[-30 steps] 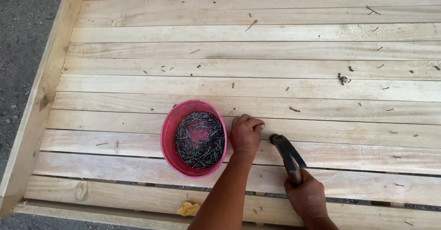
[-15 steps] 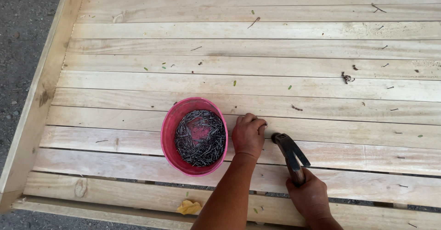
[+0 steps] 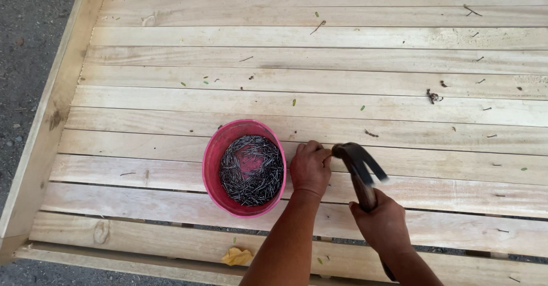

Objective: The person picks nails one at a time from a pink bucket and hammers them into the wooden slats of a large frame, working along the boards. They hold the hammer in one hand while positioning each nail with the other, repeating the pick-and-hammer cycle across the frame.

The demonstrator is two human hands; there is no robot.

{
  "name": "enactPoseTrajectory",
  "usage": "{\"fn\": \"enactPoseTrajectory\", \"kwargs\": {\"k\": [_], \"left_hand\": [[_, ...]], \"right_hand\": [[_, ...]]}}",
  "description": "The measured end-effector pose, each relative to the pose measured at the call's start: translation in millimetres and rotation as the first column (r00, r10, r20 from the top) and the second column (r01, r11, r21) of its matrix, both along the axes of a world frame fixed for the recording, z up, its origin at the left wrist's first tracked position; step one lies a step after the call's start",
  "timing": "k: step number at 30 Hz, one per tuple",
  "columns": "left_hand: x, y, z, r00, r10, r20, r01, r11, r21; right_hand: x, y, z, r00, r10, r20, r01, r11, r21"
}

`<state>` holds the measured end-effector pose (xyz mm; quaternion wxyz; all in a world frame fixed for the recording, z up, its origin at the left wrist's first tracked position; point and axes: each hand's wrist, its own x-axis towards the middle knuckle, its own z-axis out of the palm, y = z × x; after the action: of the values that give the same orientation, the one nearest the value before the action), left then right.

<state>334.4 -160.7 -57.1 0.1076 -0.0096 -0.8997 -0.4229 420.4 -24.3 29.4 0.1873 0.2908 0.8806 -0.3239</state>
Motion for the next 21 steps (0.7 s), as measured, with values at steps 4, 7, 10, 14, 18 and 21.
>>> {"fn": "enactPoseTrajectory", "kwargs": {"k": [4, 7, 10, 14, 18, 21], "left_hand": [[-2.5, -1.6, -5.9, 1.0, -0.018, -0.002, 0.018, 0.999, 0.026], [-2.0, -10.9, -14.7, 0.999, -0.001, -0.052, 0.009, 0.99, 0.139], [-2.5, -13.4, -20.5, 0.997, 0.027, -0.072, -0.015, 0.985, 0.169], [-2.7, -10.9, -19.6, 0.999, 0.043, -0.021, -0.039, 0.989, 0.142], [-4.8, -11.1, -15.9, 0.999, 0.036, -0.006, -0.035, 0.993, 0.112], [-4.7, -12.7, -15.0, 0.999, 0.036, -0.003, -0.036, 0.994, 0.101]], "right_hand": [[-3.4, -2.1, -0.8, 0.999, 0.04, 0.016, -0.04, 0.999, 0.019], [-4.7, -1.4, 1.1, 0.999, 0.04, 0.025, -0.041, 0.999, 0.013], [-9.1, 0.3, 5.9, 0.999, 0.043, 0.008, -0.043, 0.999, 0.007], [-9.4, -0.1, 11.3, 0.994, -0.025, -0.104, 0.021, 0.999, -0.044], [-3.3, -9.7, 5.9, 0.976, -0.132, -0.174, 0.098, 0.976, -0.194], [-8.7, -9.7, 0.1, 0.997, -0.034, 0.068, 0.038, 0.998, -0.055]]}}
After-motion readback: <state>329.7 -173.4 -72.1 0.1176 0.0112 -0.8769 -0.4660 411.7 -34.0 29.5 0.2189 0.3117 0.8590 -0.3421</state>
